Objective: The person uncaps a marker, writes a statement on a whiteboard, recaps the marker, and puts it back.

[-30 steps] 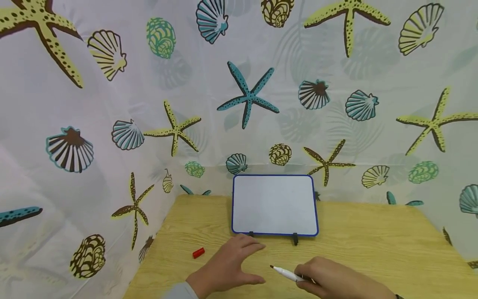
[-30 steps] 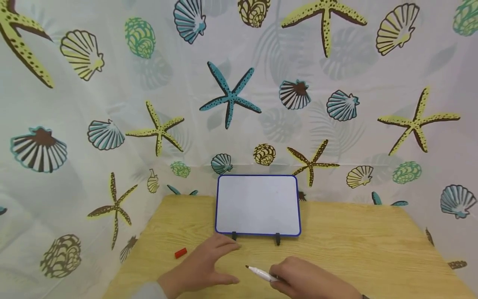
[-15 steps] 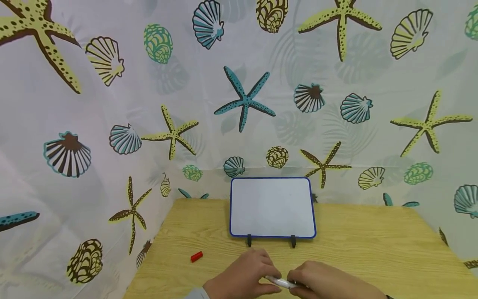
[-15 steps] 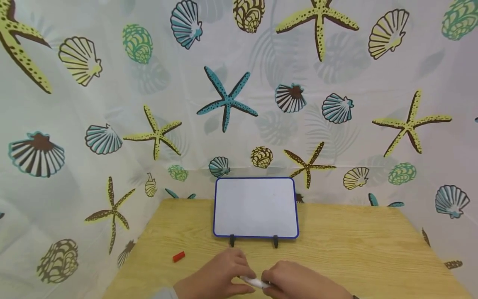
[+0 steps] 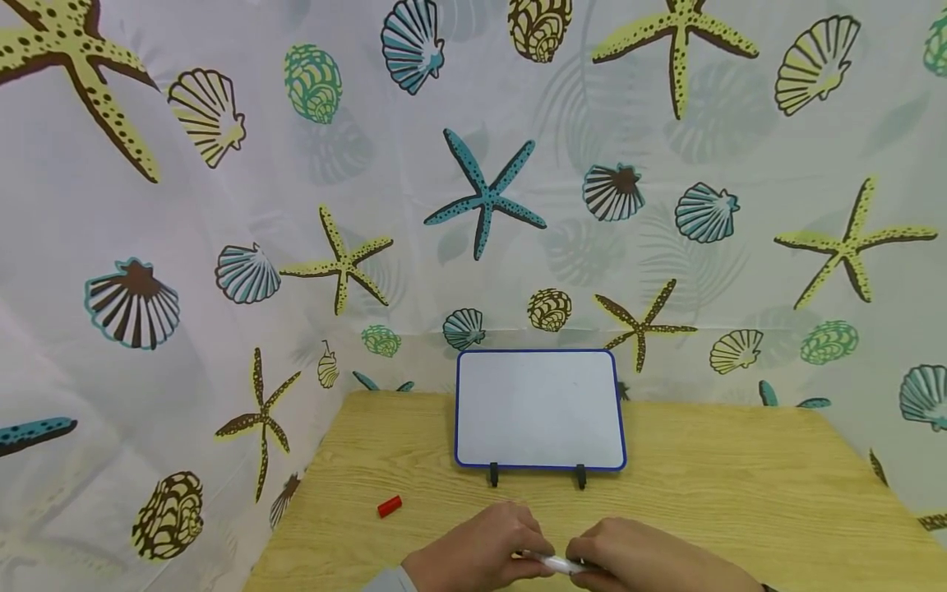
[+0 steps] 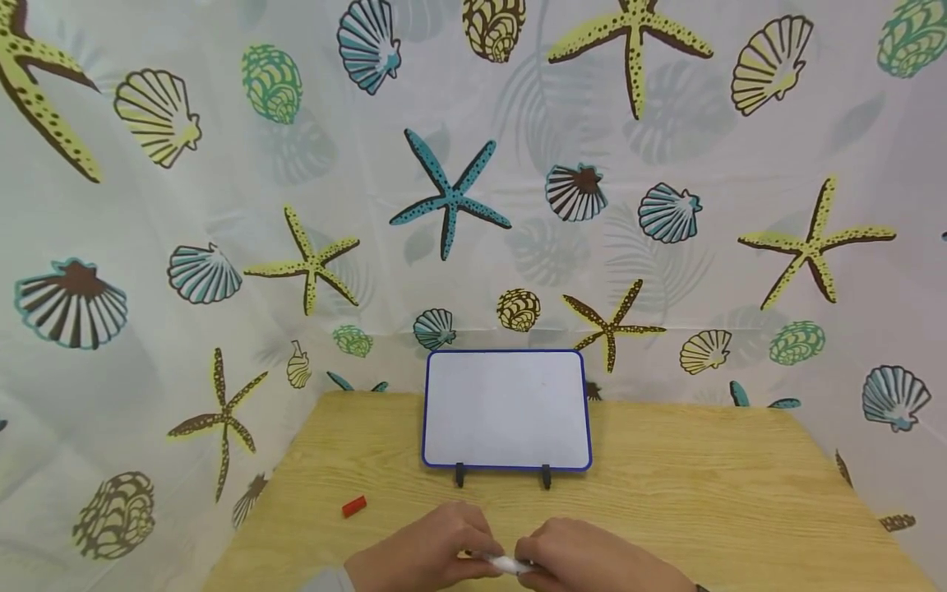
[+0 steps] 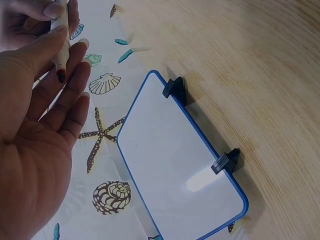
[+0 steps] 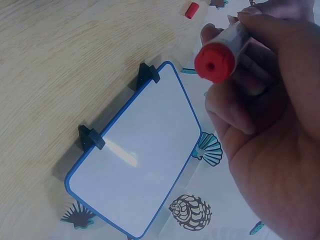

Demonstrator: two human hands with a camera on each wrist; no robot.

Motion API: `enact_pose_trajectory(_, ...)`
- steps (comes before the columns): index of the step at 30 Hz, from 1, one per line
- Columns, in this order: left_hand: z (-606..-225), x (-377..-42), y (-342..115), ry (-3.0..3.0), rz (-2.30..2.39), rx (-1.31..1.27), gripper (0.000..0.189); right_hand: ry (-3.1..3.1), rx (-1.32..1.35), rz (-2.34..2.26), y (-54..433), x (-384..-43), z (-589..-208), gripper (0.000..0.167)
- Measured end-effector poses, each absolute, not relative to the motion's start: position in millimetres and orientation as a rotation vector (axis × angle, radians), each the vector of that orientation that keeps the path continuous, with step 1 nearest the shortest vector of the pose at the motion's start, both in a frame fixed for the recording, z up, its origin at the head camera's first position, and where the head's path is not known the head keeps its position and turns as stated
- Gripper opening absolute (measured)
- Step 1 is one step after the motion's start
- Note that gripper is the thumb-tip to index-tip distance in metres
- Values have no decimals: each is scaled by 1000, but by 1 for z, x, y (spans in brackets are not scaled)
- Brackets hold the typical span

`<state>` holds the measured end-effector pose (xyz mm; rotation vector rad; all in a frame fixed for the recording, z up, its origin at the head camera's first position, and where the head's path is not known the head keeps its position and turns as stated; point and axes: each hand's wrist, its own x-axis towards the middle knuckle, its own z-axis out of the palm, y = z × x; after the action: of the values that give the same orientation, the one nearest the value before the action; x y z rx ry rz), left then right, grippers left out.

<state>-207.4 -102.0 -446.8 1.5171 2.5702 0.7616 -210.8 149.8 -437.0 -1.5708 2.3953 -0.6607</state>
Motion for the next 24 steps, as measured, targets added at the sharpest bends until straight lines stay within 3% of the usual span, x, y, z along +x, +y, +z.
enact_pose_trajectory(12,-453,-207,-107,2614,823,1522,14,2529,-1519,-606,151,-211,-432,13)
enact_pose_trajectory(19,-456,-209,-125,2703,1133,1293,18,2948,-1180,-703,172,-206,-420,43)
enact_pose_trajectory(24,-452,-208,-136,2711,1496,1056,20,3068,-926,-1116,182,-204,-431,47)
